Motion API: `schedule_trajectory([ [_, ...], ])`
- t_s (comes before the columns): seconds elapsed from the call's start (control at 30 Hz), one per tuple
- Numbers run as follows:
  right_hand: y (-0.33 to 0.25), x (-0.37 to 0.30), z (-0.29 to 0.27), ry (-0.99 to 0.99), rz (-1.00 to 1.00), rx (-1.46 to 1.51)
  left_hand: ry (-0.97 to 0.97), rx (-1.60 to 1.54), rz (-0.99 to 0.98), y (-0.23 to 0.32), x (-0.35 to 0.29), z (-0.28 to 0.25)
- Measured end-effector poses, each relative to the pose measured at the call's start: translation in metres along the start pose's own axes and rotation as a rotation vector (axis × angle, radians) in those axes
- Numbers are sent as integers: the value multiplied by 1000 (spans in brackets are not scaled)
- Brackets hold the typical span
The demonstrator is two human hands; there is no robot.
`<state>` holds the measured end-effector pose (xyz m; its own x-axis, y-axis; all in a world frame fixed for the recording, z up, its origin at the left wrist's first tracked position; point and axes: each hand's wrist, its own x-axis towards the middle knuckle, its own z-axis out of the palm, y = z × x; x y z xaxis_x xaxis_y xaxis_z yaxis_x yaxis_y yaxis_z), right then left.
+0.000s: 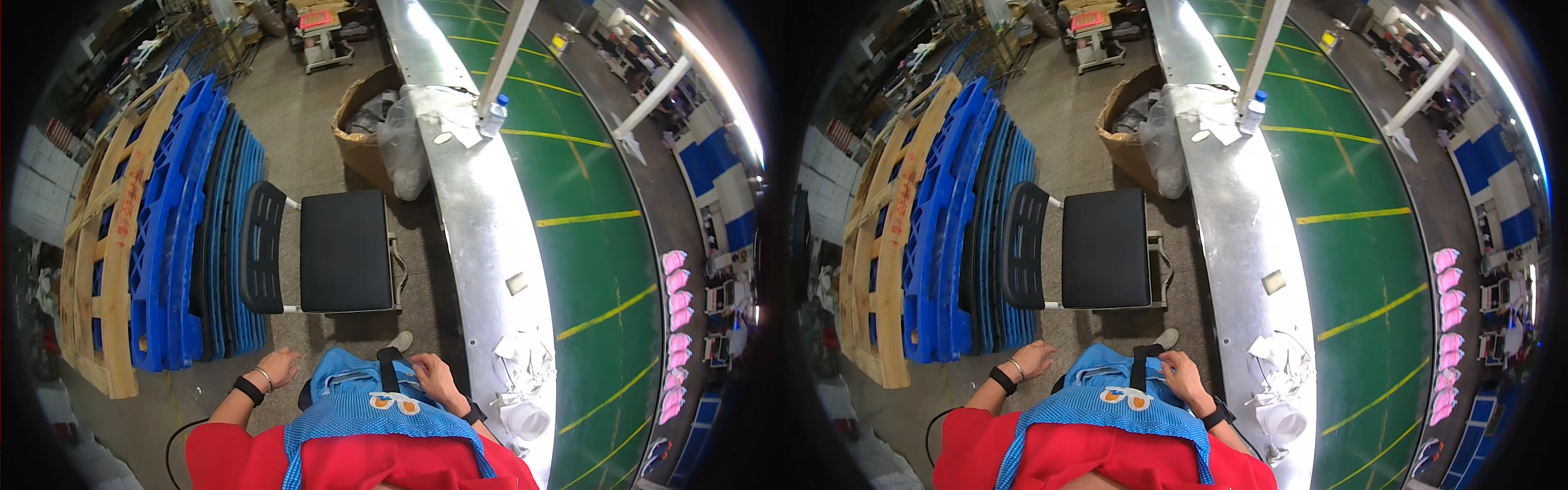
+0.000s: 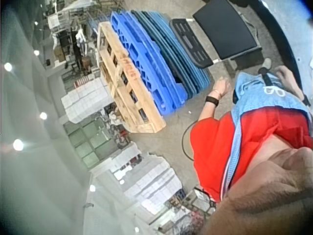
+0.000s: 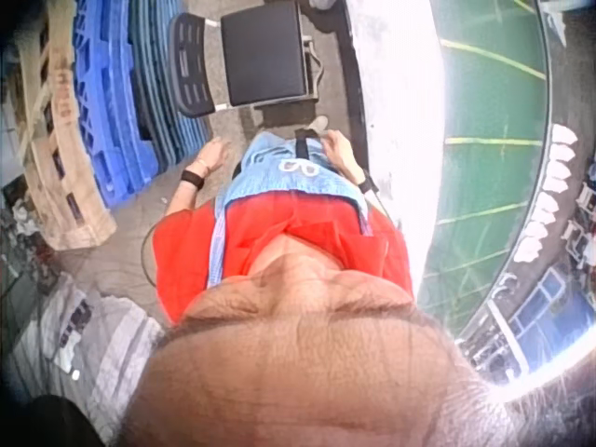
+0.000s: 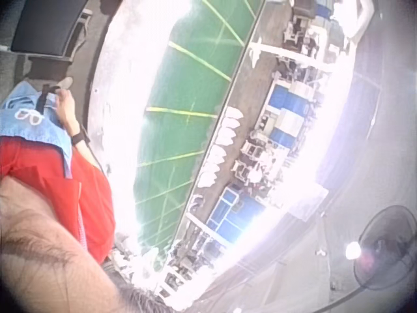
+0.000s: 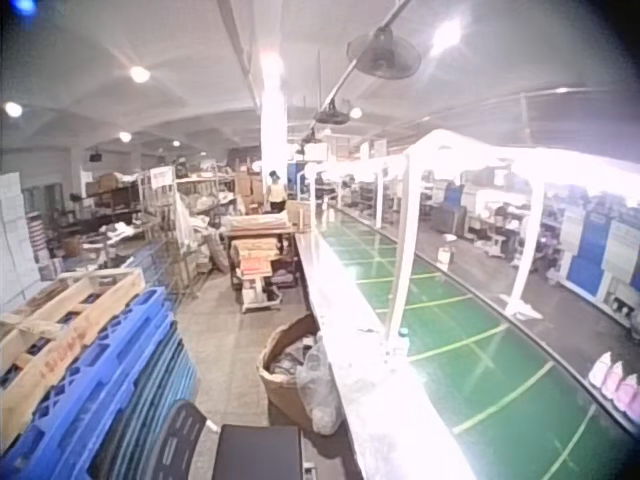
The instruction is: The person wipes a pair of pink shoes with a cloth, places them on a conveyor belt, and then cleans a pair of glasses with a cloth after moving a chair.
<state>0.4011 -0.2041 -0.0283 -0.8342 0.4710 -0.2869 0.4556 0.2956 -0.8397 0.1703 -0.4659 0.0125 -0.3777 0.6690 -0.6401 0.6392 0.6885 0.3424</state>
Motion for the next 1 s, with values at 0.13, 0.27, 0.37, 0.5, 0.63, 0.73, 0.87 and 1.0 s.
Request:
schedule_trajectory([
  [0.13,1,35,4,-192,-14,54,140,-109,-97,1,0,-13],
  [0.27,5,63,19,-333,-88,-24,342,-225,-233,-11,11,-15],
  [0.37,0,77,27,-365,-86,-11,409,-271,-358,-44,20,-6],
  [0.5,14,95,44,-358,2,-5,647,-425,-560,-85,39,-8],
  [0.63,50,131,71,-169,206,215,695,-356,-585,-121,58,-26],
  [0.73,90,171,96,-23,276,95,695,-216,-557,-144,78,-34],
  [0.87,119,220,120,11,451,316,783,-467,-416,-153,109,-47],
  [1.0,118,238,127,-71,484,520,762,-605,-530,-153,112,-47],
])
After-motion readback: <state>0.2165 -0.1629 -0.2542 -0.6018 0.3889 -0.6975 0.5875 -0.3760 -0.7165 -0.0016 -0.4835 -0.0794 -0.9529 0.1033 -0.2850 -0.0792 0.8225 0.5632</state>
